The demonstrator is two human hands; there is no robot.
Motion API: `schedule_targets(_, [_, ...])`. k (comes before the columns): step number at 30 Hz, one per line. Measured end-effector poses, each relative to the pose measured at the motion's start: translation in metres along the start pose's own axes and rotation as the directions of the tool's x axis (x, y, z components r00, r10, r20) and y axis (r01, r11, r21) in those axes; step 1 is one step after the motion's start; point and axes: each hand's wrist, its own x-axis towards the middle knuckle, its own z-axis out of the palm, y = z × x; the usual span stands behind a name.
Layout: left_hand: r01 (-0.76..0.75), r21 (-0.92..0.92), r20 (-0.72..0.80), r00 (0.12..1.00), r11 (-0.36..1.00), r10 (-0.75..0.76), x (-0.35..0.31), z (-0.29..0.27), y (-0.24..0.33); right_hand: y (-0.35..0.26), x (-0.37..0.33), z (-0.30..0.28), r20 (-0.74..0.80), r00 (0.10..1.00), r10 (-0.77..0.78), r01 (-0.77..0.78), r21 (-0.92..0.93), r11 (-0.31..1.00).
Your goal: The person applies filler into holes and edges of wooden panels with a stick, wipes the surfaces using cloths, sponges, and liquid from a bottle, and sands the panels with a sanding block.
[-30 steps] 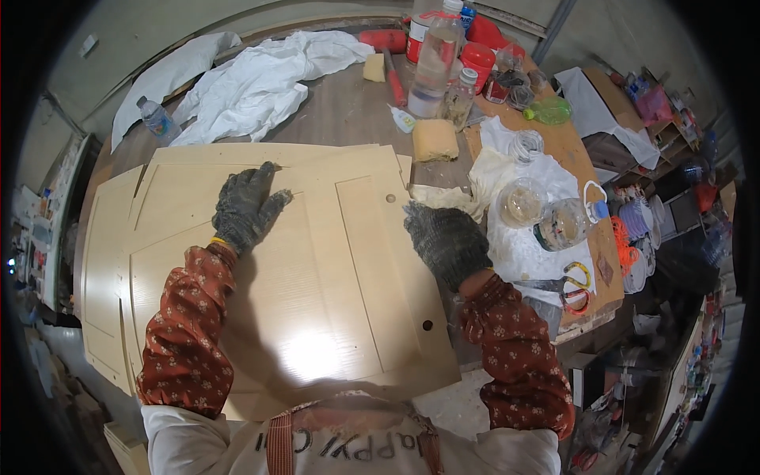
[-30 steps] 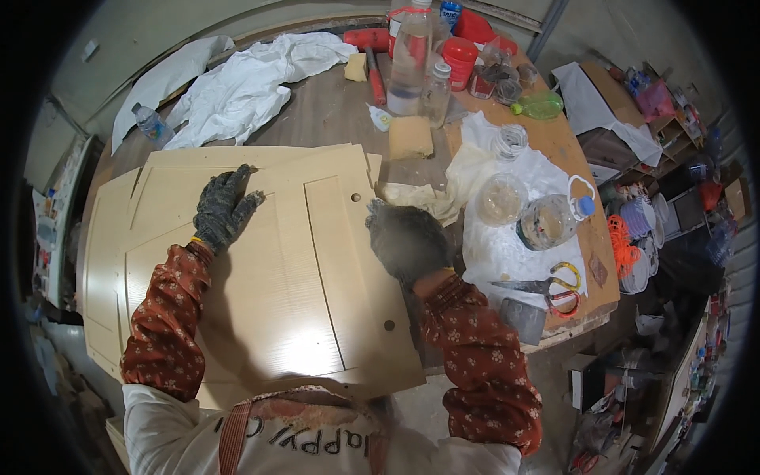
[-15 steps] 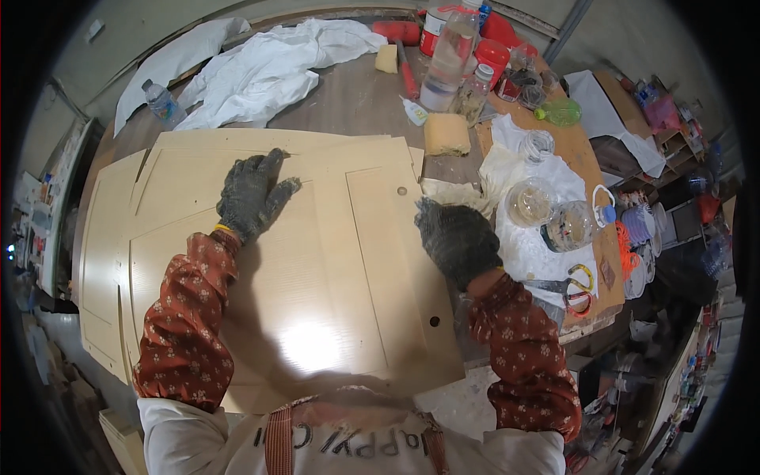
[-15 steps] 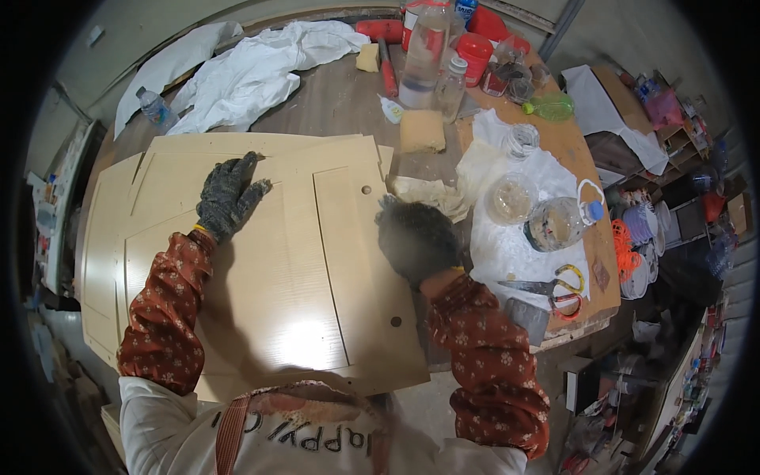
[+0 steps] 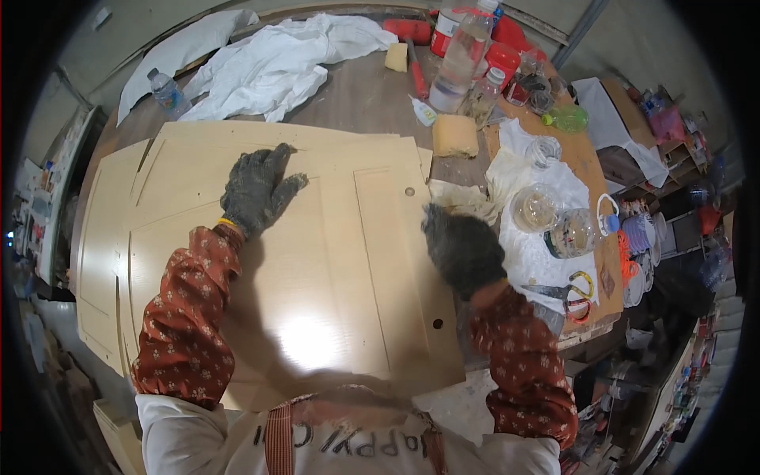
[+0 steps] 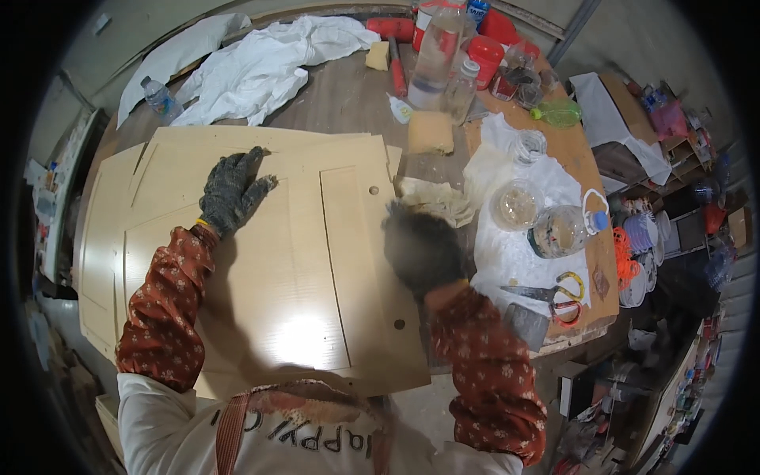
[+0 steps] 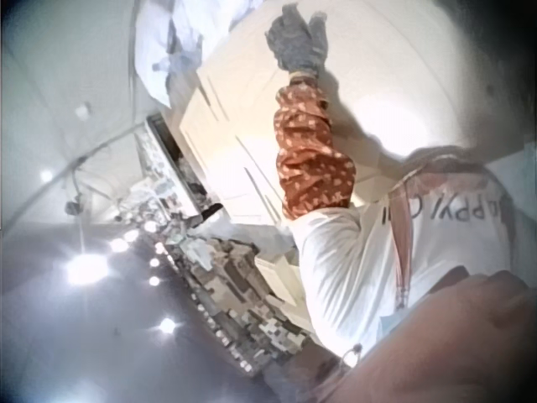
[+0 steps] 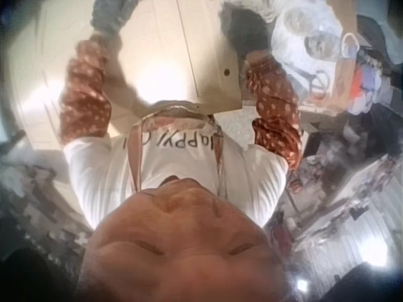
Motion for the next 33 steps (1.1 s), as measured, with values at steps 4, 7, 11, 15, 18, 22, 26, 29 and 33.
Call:
schedule_targets(4, [0.042, -0.001, 0.026, 0.999, 0.999, -0.042, 0.0, 0.0, -0.001, -0.006, 0.012, -0.006, 0.109, 0.991, -0.073, 0.103, -0.306, 0.946])
schedule_targets(7, [0.04, 0.048, -0.019, 0.999, 0.998, -0.039, -0.005, 0.006, -0.001, -0.004, -0.007, 0.008, -0.276, 0.959, -0.07, 0.075, 0.009, 0.997])
schedule_targets(11, [0.05, -0.023, 0.043, 0.998, 0.998, -0.049, 0.001, -0.003, 0.005, 0.001, 0.009, -0.008, -0.109, 0.991, -0.083, 0.084, 0.004, 0.996])
schedule_targets(15, [0.061, 0.01, 0.027, 0.998, 0.998, -0.062, -0.003, 0.001, -0.002, -0.012, 0.002, -0.003, -0.085, 0.996, -0.025, 0.016, -0.105, 0.994])
schedule_targets(18, [0.064, 0.021, 0.039, 0.997, 0.998, -0.065, -0.002, -0.002, 0.003, -0.004, 0.002, -0.007, -0.081, 0.993, -0.082, 0.075, -0.087, 0.993])
schedule_targets(22, [0.054, -0.049, 0.056, 0.997, 0.997, -0.051, -0.002, 0.001, -0.004, -0.004, 0.01, -0.003, 0.042, 0.998, -0.038, 0.044, -0.151, 0.988])
schedule_targets(26, [0.063, 0.047, 0.011, 0.998, 0.997, -0.063, -0.005, 0.006, -0.006, -0.011, -0.01, -0.003, -0.123, 0.992, -0.013, 0.01, -0.027, 1.0])
schedule_targets(29, [-0.006, 0.054, -0.079, 0.997, 0.999, 0.01, -0.001, 0.007, -0.003, 0.009, 0.001, 0.004, -0.149, 0.967, -0.207, 0.167, -0.244, 0.955])
schedule_targets(33, [0.053, -0.021, 0.039, 0.998, 0.998, -0.052, 0.0, 0.004, -0.004, 0.002, 0.0, -0.001, -0.146, 0.987, -0.06, 0.065, 0.029, 0.997])
